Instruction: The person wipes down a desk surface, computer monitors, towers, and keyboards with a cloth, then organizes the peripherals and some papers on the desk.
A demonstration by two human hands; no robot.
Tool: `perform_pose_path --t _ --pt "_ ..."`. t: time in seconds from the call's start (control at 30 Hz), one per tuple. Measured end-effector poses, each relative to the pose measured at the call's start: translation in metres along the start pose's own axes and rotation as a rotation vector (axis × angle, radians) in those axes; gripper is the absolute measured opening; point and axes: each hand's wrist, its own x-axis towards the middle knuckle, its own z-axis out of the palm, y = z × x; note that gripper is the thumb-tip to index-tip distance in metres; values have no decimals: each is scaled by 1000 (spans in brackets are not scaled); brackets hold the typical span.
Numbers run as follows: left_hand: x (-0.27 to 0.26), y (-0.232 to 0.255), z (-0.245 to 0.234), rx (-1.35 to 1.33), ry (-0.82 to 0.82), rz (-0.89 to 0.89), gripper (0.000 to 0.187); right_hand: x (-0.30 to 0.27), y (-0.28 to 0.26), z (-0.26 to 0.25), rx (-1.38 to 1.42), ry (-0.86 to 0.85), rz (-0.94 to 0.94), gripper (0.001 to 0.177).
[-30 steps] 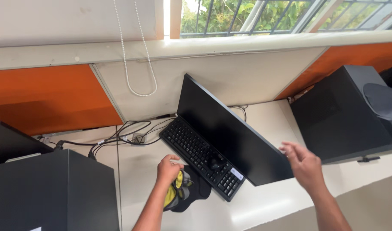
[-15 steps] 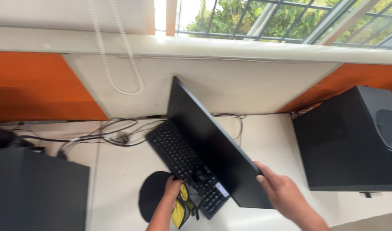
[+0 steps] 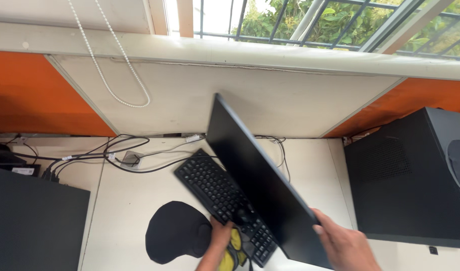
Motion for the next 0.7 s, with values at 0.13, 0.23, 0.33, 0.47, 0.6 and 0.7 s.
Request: perform_pose_path --t 0.13,0.23,0.33,0.47,0.6,0.7 --pt "-10 -3 40 90 -150 -60 112 1 76 9 6 97 -72 53" --pt "-20 -1 61 123 -251 -38 115 -1 116 9 -136 -33 150 55" --pt "-22 1 66 150 -341 -46 115 -2 138 6 -84 -1 218 46" --pt "-27 18 49 271 -297 -135 105 -2 138 8 -99 25 114 50" --pt "-34 47 12 255 -159 -223 87 -4 105 -10 -105 182 -35 46" --pt "-46 73 -34 146 -104 -95 59 -19 52 -21 36 597 -317 32"
